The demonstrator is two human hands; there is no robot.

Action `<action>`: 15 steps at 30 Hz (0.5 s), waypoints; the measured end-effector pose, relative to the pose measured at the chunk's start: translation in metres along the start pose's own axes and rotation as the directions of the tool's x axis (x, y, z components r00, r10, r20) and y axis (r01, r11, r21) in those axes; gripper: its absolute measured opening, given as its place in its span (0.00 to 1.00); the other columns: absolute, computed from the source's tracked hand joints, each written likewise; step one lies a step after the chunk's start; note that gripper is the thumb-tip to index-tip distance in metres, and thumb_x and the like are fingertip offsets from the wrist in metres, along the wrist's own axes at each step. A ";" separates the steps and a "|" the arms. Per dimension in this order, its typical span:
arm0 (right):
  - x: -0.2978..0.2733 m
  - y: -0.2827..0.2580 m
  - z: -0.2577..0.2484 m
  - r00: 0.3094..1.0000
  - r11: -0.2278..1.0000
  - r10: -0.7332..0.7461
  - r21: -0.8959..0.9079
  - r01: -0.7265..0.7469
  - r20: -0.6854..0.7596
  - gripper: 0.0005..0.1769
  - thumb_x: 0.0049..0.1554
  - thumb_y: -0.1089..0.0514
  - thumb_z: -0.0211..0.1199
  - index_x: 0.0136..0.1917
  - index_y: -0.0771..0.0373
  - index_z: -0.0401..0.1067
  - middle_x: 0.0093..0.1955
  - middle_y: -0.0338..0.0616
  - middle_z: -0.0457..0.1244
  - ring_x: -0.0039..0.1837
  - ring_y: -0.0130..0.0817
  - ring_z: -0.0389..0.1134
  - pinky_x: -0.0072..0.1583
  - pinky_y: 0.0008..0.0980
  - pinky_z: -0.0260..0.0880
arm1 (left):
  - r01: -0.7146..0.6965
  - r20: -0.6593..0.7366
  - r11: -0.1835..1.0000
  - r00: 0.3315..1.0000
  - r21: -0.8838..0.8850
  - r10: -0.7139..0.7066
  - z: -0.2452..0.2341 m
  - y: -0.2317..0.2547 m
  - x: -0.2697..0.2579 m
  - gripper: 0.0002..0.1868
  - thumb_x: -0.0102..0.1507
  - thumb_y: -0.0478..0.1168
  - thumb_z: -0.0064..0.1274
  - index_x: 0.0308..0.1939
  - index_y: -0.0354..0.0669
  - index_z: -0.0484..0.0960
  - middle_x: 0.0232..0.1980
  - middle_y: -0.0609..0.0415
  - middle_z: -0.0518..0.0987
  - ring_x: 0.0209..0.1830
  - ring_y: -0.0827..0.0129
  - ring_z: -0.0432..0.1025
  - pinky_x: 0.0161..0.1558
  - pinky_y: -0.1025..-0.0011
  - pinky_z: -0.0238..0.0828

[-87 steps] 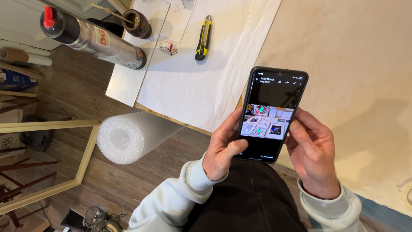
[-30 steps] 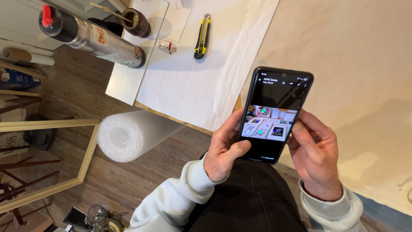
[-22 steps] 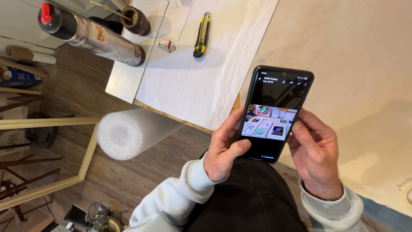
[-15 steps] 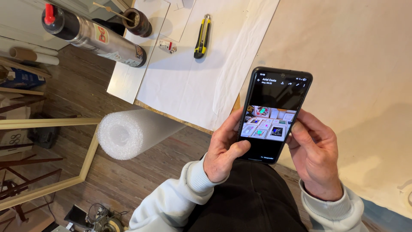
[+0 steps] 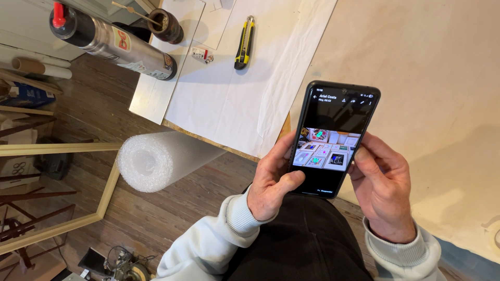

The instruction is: Wrapping a framed artwork in bubble wrap and securing it with masking tape.

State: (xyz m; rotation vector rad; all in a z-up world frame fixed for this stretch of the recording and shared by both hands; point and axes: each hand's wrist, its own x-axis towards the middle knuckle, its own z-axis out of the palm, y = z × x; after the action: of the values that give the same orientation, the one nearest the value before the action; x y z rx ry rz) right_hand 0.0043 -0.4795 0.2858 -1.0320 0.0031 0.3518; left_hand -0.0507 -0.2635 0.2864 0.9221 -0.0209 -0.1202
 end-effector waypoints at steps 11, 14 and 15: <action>-0.003 -0.001 -0.004 1.000 1.000 -0.008 0.009 0.008 0.005 0.21 0.70 0.66 0.54 0.75 0.72 0.66 0.67 0.50 0.67 0.66 0.37 0.70 0.66 0.39 0.72 | -0.007 0.013 1.000 1.000 -0.007 0.007 0.002 -0.006 -0.001 0.40 0.67 0.30 0.47 0.83 0.30 0.50 0.76 0.43 0.68 0.77 0.61 0.64 0.79 0.62 0.57; -0.002 -0.001 -0.005 1.000 1.000 -0.012 0.020 0.012 0.010 0.21 0.70 0.67 0.53 0.75 0.72 0.66 0.67 0.50 0.67 0.66 0.37 0.70 0.66 0.39 0.72 | -0.007 0.013 1.000 1.000 0.004 0.007 0.003 -0.005 0.000 0.40 0.67 0.30 0.47 0.83 0.30 0.50 0.76 0.43 0.68 0.78 0.61 0.64 0.80 0.62 0.57; -0.003 -0.001 -0.006 1.000 1.000 -0.013 0.020 0.013 0.010 0.21 0.70 0.67 0.53 0.75 0.72 0.66 0.67 0.50 0.67 0.66 0.37 0.70 0.66 0.39 0.72 | -0.007 0.014 1.000 1.000 0.004 0.007 0.004 -0.006 0.000 0.40 0.67 0.30 0.47 0.83 0.30 0.50 0.76 0.43 0.68 0.78 0.61 0.64 0.80 0.62 0.57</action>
State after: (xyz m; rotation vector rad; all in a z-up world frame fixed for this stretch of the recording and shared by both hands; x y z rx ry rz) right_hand 0.0031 -0.4861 0.2839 -1.0100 -0.0091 0.3445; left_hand -0.0517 -0.2702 0.2842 0.9252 -0.0372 -0.1198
